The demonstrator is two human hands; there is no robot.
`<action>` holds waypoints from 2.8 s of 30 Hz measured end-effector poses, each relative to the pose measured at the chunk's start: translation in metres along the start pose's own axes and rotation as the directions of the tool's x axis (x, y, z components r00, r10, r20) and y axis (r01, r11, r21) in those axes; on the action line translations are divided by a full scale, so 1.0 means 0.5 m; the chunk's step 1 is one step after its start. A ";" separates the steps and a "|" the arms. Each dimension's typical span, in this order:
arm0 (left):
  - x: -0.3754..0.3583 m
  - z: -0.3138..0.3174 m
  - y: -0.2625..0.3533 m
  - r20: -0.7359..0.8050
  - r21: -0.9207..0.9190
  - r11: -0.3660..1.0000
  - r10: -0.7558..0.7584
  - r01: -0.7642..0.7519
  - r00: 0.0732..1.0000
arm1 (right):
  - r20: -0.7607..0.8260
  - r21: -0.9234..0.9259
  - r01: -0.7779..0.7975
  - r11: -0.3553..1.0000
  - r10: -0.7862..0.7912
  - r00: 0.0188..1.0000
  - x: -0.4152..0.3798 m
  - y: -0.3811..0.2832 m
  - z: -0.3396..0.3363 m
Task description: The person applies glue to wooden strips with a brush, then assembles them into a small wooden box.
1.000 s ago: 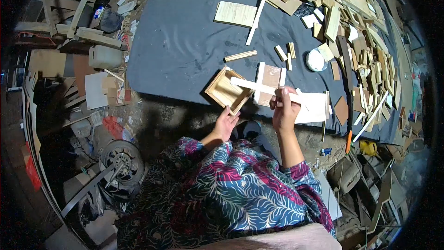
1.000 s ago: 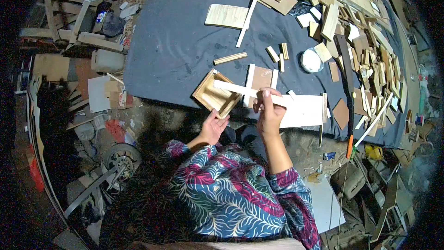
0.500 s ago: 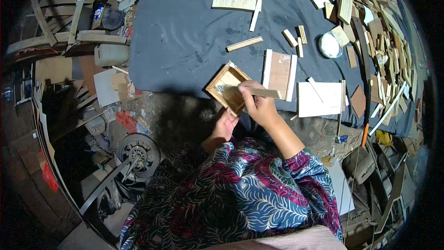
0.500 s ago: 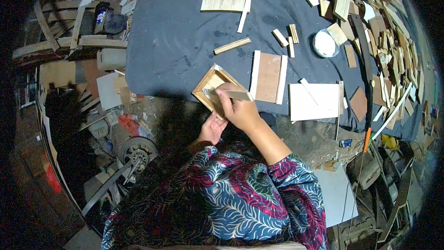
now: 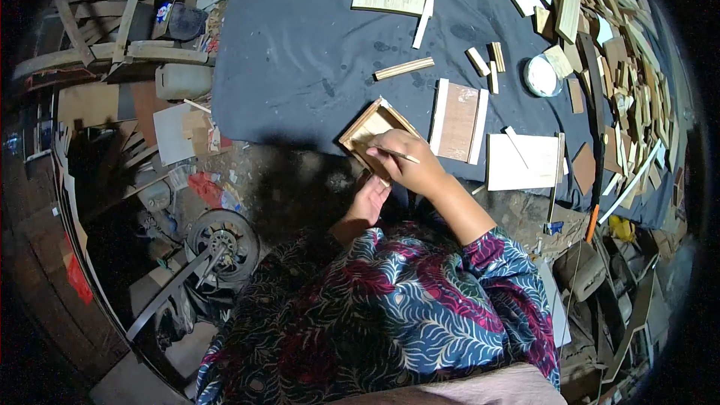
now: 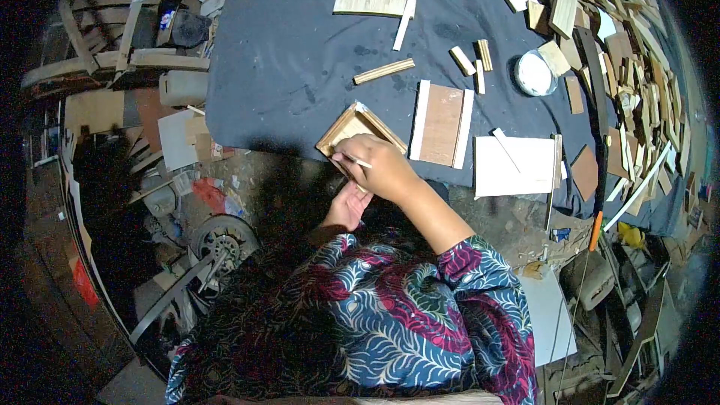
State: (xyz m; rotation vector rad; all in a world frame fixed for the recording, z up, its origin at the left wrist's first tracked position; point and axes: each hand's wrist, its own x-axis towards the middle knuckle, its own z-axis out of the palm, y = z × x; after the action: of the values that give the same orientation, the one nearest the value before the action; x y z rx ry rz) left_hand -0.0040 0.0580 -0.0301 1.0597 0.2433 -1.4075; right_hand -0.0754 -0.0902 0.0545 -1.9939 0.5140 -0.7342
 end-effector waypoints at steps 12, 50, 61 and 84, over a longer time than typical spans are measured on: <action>-0.003 0.001 0.001 0.019 0.013 0.999 -0.045 0.045 0.999 | 0.041 -0.034 0.022 0.999 -0.021 0.999 0.027 -0.018 -0.008; 0.031 0.011 -0.025 0.059 0.040 0.950 0.306 -0.309 0.950 | -0.344 0.406 -0.334 0.851 0.481 0.806 0.021 -0.038 -0.001; 0.041 -0.009 -0.041 -0.008 0.004 0.999 0.035 -0.035 0.999 | -0.116 0.043 -0.276 0.960 0.279 0.953 0.002 -0.011 0.036; -0.006 0.004 0.024 0.073 0.117 0.993 -0.043 0.034 0.996 | -0.348 0.124 -0.325 0.938 0.348 0.871 -0.014 0.019 0.003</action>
State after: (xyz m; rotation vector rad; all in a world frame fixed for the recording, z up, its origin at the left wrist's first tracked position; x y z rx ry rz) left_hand 0.0051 0.0565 -0.0214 1.0990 0.1284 -1.5079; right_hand -0.0799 -0.0899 0.0435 -1.6500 1.0205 -0.8895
